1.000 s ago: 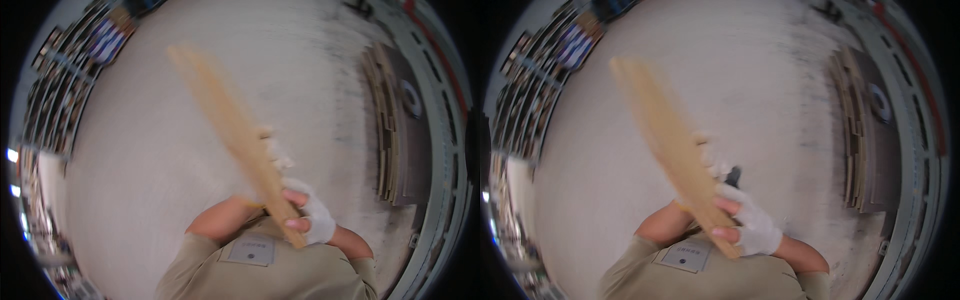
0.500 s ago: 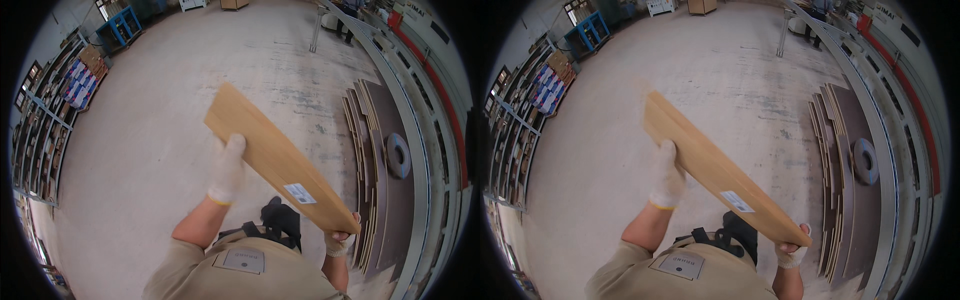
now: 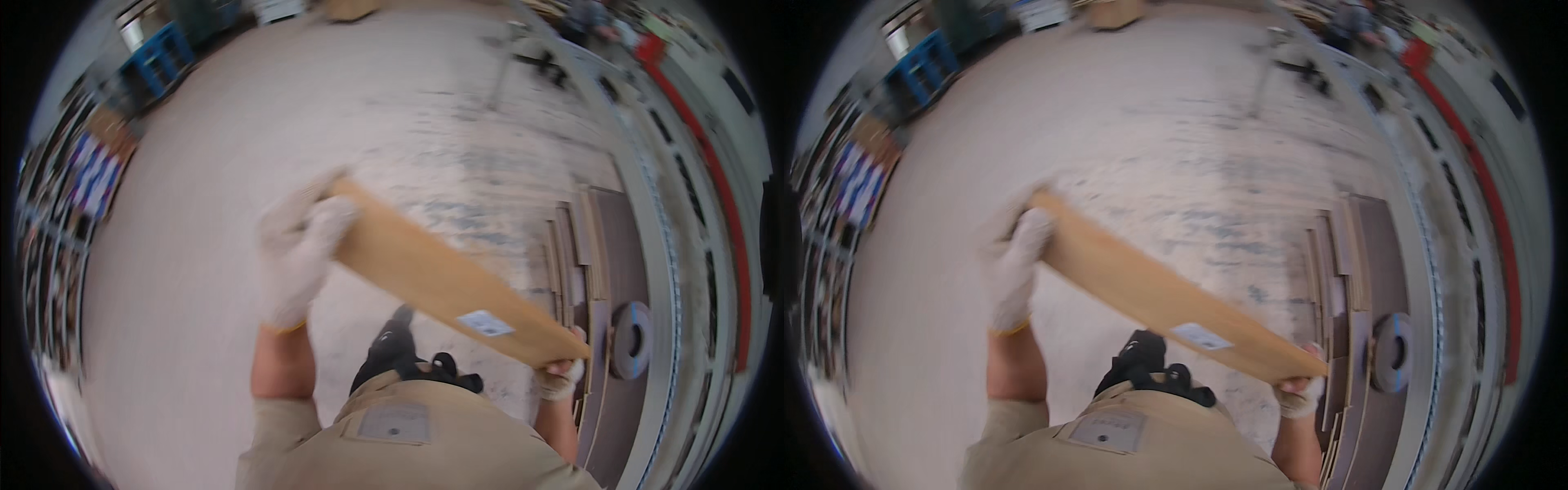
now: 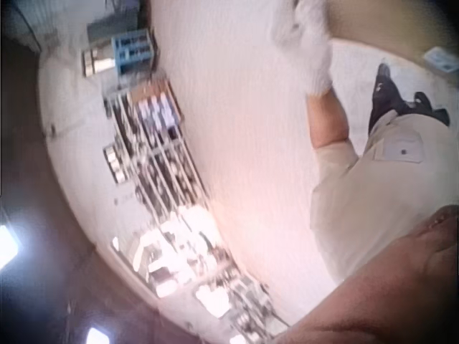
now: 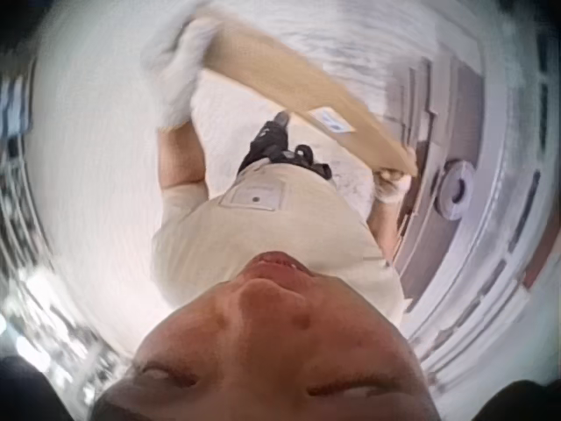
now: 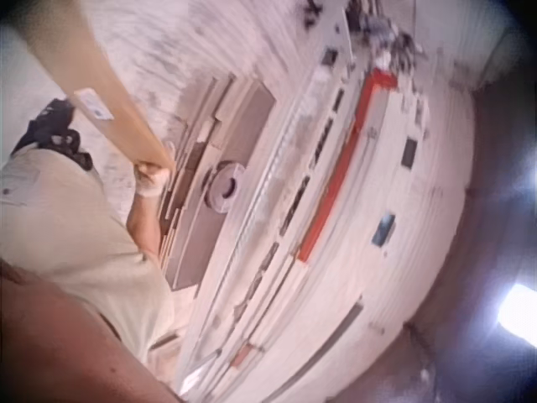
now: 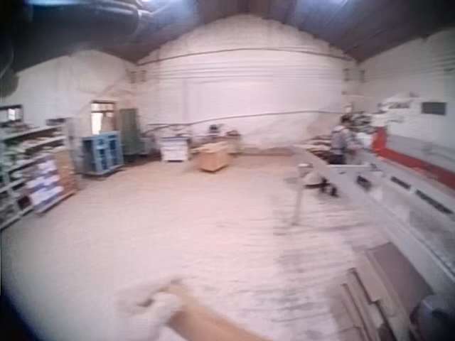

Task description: The person repeatedly picks up stacks of flat wooden panels from a table, carries them across the workshop floor, and places them onto a metal rack. The person also handles individual panels, inspecting edges and stacking them on the table before moving them.

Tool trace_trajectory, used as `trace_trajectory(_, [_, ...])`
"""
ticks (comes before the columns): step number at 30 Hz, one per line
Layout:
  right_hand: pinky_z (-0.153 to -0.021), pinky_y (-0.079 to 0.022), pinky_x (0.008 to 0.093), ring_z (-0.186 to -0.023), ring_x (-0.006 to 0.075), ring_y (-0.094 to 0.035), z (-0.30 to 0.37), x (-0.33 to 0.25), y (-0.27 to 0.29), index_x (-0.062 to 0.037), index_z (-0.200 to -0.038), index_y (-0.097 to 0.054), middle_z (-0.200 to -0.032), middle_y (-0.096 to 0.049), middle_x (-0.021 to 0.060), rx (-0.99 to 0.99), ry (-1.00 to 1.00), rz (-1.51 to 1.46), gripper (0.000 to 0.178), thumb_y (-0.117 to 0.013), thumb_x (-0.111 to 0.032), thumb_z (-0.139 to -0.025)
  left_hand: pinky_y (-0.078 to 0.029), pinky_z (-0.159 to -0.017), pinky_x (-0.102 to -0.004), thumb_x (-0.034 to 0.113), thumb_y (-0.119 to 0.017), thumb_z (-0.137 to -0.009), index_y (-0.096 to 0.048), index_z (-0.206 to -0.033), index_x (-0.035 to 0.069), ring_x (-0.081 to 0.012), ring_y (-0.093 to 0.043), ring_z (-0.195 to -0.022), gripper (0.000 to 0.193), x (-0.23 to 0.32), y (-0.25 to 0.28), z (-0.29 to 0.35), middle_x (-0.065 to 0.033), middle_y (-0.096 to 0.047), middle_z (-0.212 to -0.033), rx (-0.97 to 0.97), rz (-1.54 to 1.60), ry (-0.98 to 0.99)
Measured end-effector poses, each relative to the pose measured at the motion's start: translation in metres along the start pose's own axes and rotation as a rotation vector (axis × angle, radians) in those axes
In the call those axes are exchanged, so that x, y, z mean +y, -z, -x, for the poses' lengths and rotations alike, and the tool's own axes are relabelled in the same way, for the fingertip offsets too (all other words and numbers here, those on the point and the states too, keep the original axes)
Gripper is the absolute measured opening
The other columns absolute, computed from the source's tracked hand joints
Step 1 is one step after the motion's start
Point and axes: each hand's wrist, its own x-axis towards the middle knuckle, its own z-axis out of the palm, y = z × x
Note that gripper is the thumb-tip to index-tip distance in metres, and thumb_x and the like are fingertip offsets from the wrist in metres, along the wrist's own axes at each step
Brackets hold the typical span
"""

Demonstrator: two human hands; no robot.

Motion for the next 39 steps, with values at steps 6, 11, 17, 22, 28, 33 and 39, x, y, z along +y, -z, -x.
trace_trajectory(6, [-0.1,-0.058,0.0446,-0.115,0.0258,-0.07,-0.131,0.045,-0.088,-0.008,-0.145,-0.063,-0.119,-0.073,0.0051,0.036,-0.067,-0.037,0.087,-0.101,-0.003,-0.066,-0.053,-0.103,-0.0347,0.014,-0.064,-0.107,-0.074,-0.13,-0.004,-0.0196,-0.07,-0.112,0.031,-0.079,-0.013,-0.175,-0.0121,-0.076,-0.122,0.085,0.166,-0.025])
trace_trajectory(11, [-0.102,-0.055,0.0411,-0.116,0.0217,-0.067,-0.232,0.034,-0.069,-0.0063,-0.146,-0.062,-0.126,-0.071,0.0057,0.02,-0.001,0.09,0.087,-0.103,-0.01,-0.069,-0.053,-0.107,-0.0394,0.016,-0.061,-0.11,-0.073,-0.126,-0.004,-0.0238,-0.07,-0.112,0.029,-0.129,-0.065,-0.301,-0.0161,-0.074,-0.123,0.027,0.358,0.007])
trace_trajectory(17, [-0.105,-0.053,0.0391,-0.118,0.0187,-0.065,-0.473,0.043,-0.089,-0.0036,-0.144,-0.065,-0.128,-0.069,0.0049,0.025,-0.019,0.137,0.084,-0.101,-0.007,-0.068,-0.054,-0.107,-0.041,0.024,-0.057,-0.115,-0.067,-0.136,-0.005,-0.0254,-0.069,-0.114,0.037,-0.217,-0.182,-0.481,-0.0174,-0.073,-0.127,0.0,0.335,0.045])
trace_trajectory(22, [-0.111,-0.051,0.0381,-0.126,0.0207,-0.065,-0.662,0.01,-0.12,0.0013,-0.147,-0.063,-0.134,-0.071,0.0091,-0.016,-0.215,0.042,0.082,-0.097,-0.002,-0.072,-0.055,-0.107,-0.0406,0.027,-0.057,-0.116,-0.059,-0.146,-0.007,-0.0259,-0.068,-0.118,0.045,-0.279,-0.242,-0.631,-0.0172,-0.07,-0.132,0.048,0.32,0.075])
trace_trajectory(28, [-0.107,-0.052,0.0345,-0.124,0.0195,-0.066,-0.894,-0.06,-0.184,0.0026,-0.15,-0.062,-0.14,-0.07,0.011,-0.248,-0.208,0.53,0.073,-0.09,-0.004,-0.083,-0.056,-0.107,-0.0418,0.032,-0.054,-0.117,-0.056,-0.15,-0.003,-0.0229,-0.065,-0.121,0.048,-0.367,-0.323,-0.803,-0.0146,-0.067,-0.134,0.174,0.506,0.013])
trace_trajectory(33, [-0.109,-0.054,0.0409,-0.129,0.0262,-0.068,-1.045,-0.058,-0.15,0.0006,-0.146,-0.065,-0.139,-0.072,0.0172,-0.332,-0.062,0.577,0.061,-0.088,-0.012,-0.091,-0.055,-0.106,-0.0426,0.038,-0.049,-0.118,-0.057,-0.149,0.002,-0.0202,-0.064,-0.115,0.049,-0.448,-0.413,-0.941,-0.0112,-0.066,-0.131,-0.101,0.602,0.036])
trace_trajectory(39, [-0.113,-0.053,0.0453,-0.132,0.0311,-0.068,-1.207,-0.109,-0.188,0.0027,-0.143,-0.066,-0.14,-0.072,0.02,-0.273,-0.002,0.586,0.055,-0.084,-0.018,-0.096,-0.054,-0.105,-0.0407,0.039,-0.05,-0.118,-0.057,-0.15,0.004,-0.0176,-0.059,-0.115,0.048,-0.467,-0.541,-1.105,-0.008,-0.061,-0.128,-0.081,0.626,0.062])
